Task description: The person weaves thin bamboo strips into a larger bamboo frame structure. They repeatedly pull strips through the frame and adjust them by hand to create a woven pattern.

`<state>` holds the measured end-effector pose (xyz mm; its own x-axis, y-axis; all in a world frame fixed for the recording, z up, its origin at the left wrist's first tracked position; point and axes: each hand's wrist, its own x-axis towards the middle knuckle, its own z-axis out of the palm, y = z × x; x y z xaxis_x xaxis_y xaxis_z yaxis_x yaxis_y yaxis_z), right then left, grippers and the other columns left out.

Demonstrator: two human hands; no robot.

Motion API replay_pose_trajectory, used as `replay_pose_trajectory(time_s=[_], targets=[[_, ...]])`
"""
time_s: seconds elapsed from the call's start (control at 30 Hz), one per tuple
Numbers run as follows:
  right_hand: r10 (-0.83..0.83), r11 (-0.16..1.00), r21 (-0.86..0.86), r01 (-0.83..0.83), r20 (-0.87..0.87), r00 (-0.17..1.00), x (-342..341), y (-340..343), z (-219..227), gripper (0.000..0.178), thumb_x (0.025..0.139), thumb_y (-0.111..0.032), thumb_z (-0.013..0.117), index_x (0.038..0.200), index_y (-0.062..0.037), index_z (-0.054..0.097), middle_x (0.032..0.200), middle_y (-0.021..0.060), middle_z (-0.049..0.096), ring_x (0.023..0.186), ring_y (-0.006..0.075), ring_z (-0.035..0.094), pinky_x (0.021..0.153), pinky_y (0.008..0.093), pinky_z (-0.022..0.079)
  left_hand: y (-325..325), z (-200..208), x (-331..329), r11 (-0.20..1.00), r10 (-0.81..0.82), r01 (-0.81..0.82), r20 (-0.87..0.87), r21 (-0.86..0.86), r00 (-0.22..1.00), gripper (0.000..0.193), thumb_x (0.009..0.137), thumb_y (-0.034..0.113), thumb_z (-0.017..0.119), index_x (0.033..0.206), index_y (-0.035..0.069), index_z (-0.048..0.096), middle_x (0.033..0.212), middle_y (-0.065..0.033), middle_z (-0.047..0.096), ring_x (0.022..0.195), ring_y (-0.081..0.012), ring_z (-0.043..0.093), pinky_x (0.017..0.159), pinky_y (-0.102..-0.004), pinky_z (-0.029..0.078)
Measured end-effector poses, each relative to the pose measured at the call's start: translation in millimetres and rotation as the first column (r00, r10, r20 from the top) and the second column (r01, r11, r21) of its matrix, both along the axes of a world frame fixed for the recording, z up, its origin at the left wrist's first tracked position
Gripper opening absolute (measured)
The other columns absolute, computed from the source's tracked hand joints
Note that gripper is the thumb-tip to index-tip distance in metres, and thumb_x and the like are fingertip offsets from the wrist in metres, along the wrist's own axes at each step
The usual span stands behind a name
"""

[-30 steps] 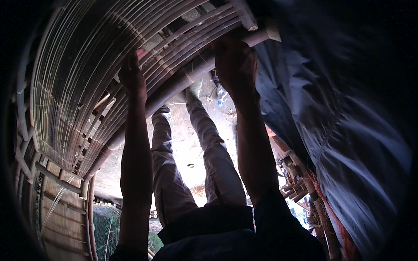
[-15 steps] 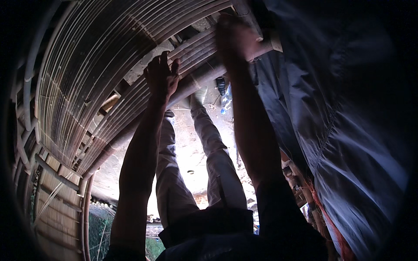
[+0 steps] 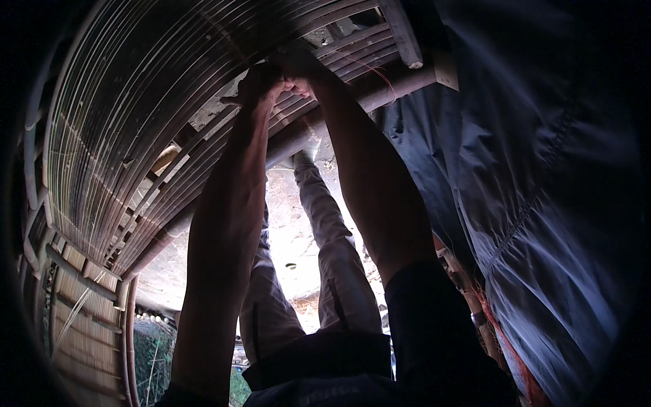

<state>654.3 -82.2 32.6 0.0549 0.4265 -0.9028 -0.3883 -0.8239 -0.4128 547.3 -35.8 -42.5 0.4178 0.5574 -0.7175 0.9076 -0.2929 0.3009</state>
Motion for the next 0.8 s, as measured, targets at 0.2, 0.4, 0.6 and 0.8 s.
replay_pose_trajectory(time_s=[0.2,0.4,0.6,0.8], targets=[[0.065,0.775,0.247,-0.582,0.885,0.462,-6,-21,-8,0.033,0.086,-0.037,0.061,0.098,-0.0071,0.058,0.053,0.0088,0.053,0.048,0.0218,0.054,0.046,0.0357,0.042,-18,63,16,0.902,0.381,-0.370,-0.007,0.223,0.924,0.044,0.083,0.048,0.050,0.099,0.011,0.066,0.103,-0.0108,0.067,0.103,-0.0313,0.061,0.103,-0.0600,0.021],[0.404,0.787,0.009,-0.617,0.748,0.526,-3,-72,124,0.032,0.089,-0.031,0.055,0.091,0.0009,0.059,0.071,0.0138,0.064,0.063,0.0250,0.065,0.066,0.0368,0.053,-25,120,-58,0.716,0.658,-0.663,0.527,-0.217,0.538,0.031,0.091,0.026,0.051,0.084,-0.003,0.062,0.077,-0.0147,0.063,0.076,-0.0239,0.062,0.076,-0.0379,0.048],[-0.489,0.753,0.403,0.519,-0.184,0.853,9,-75,86,0.025,0.090,-0.028,0.053,0.095,-0.0045,0.061,0.079,0.0094,0.064,0.070,0.0190,0.063,0.069,0.0368,0.053,-28,216,-149,0.830,0.441,-0.535,0.399,0.159,0.803,0.045,0.095,0.032,0.052,0.128,0.002,0.052,0.131,-0.0142,0.050,0.124,-0.0263,0.045,0.106,-0.0399,0.031],[-0.675,0.501,0.464,0.731,-0.318,0.665,31,-81,53,0.030,0.089,-0.032,0.055,0.097,-0.0032,0.061,0.076,0.0072,0.060,0.067,0.0198,0.060,0.071,0.0381,0.052,4,313,-242,0.357,0.924,-0.406,0.383,-0.841,0.019,0.018,0.095,0.008,0.042,0.101,0.002,0.058,0.122,-0.0175,0.055,0.128,-0.0237,0.041,0.114,-0.0558,0.015]])
